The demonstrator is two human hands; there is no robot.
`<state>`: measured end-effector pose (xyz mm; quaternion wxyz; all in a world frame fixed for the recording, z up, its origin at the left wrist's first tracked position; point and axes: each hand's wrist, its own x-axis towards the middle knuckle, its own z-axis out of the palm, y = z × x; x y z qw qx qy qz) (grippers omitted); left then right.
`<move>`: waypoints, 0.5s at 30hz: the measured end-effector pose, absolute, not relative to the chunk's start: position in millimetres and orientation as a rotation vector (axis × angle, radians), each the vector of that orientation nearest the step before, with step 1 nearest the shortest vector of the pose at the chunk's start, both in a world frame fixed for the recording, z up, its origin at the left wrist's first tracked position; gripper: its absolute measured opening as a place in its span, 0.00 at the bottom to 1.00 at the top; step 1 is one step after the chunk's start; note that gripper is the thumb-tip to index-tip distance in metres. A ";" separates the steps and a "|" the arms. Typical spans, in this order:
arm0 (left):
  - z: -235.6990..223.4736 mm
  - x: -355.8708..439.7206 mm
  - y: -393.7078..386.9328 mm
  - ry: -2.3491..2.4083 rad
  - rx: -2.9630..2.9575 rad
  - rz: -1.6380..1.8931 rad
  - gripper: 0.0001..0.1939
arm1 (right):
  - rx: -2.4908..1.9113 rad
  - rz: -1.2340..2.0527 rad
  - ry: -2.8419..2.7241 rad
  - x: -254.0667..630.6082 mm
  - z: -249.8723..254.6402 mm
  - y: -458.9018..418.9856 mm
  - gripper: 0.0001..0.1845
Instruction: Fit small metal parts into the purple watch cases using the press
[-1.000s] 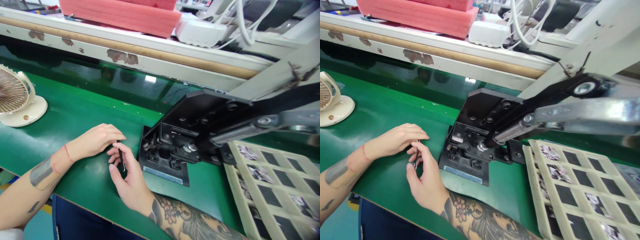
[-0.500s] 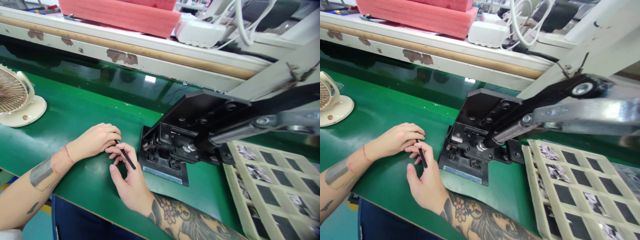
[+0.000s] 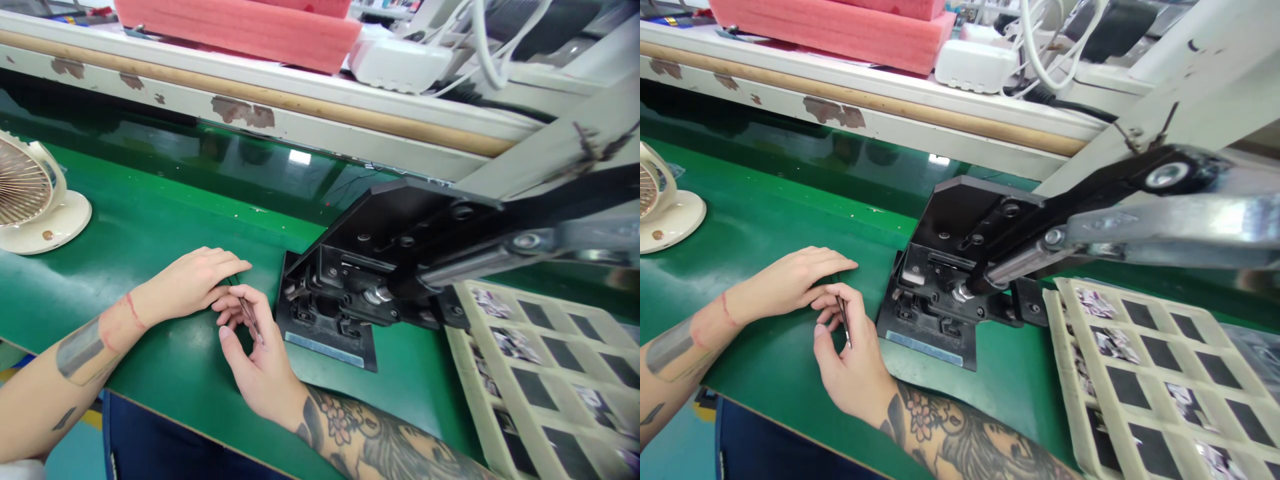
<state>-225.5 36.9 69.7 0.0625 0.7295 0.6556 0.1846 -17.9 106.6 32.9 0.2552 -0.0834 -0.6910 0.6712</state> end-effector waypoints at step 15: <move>71.4 -222.6 37.8 1.967 2.219 0.605 0.10 | -0.285 1.756 -1.888 -18.3 31.3 106.8 0.25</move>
